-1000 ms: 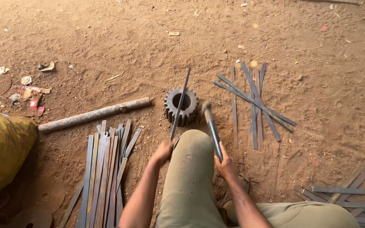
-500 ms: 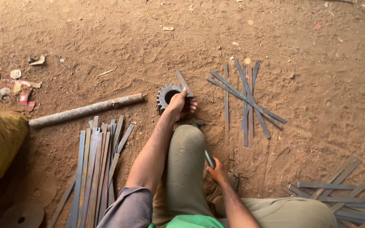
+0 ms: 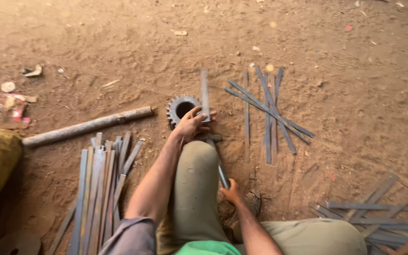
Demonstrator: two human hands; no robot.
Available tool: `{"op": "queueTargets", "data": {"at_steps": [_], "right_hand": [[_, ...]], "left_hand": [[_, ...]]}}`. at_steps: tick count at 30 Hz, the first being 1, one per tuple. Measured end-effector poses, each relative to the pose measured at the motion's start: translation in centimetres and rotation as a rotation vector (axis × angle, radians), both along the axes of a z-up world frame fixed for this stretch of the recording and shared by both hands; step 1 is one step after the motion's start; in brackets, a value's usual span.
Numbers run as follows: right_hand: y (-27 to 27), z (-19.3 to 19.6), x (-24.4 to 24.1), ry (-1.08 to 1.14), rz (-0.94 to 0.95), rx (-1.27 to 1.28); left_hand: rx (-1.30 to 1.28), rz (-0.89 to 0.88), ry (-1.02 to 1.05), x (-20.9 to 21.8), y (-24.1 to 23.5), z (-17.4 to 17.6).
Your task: The person sits on the ground and repeatedly hammers thin metal strips placed on a gear-shaped metal object. They pick up strips from a pile, position them on the gear, strike them with a hammer, and set them aside.
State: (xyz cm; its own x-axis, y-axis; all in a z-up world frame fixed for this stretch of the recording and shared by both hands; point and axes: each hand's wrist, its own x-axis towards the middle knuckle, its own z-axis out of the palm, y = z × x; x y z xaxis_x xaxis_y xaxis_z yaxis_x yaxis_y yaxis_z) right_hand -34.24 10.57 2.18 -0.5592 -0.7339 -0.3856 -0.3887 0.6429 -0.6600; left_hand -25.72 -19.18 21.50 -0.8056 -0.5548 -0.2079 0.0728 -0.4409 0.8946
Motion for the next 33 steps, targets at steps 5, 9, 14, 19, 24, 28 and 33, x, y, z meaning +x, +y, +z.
{"op": "queueTargets", "data": {"at_steps": [5,9,14,19,24,28,33], "right_hand": [[0.4,-1.6,0.8,-0.135,-0.037,0.011],[0.2,-3.0,-0.3,-0.223,-0.083,0.041],[-0.3,-0.2,-2.1,0.266,0.155,-0.463],[0.2,9.8,-4.4,0.299,-0.002,-0.210],[0.1,13.0,-2.5,0.391,-0.018,-0.238],[-0.1,11.3,-2.8,0.502,0.025,-0.210],[0.3,11.0,-3.0,0.478,0.011,-0.147]], "left_hand": [[-0.132,-0.439,-0.191,-1.7,0.9,-0.4],[-0.237,-0.243,-0.284,-0.3,-0.3,-4.7],[-0.841,0.353,-0.818,12.8,3.8,-12.8],[-0.462,0.547,-1.516,32.5,14.6,-16.4],[-0.250,0.474,-2.016,44.8,21.4,-19.0],[-0.200,0.613,-1.934,47.5,24.0,-20.6],[-0.193,0.618,-1.889,47.8,25.7,-21.6]]}}
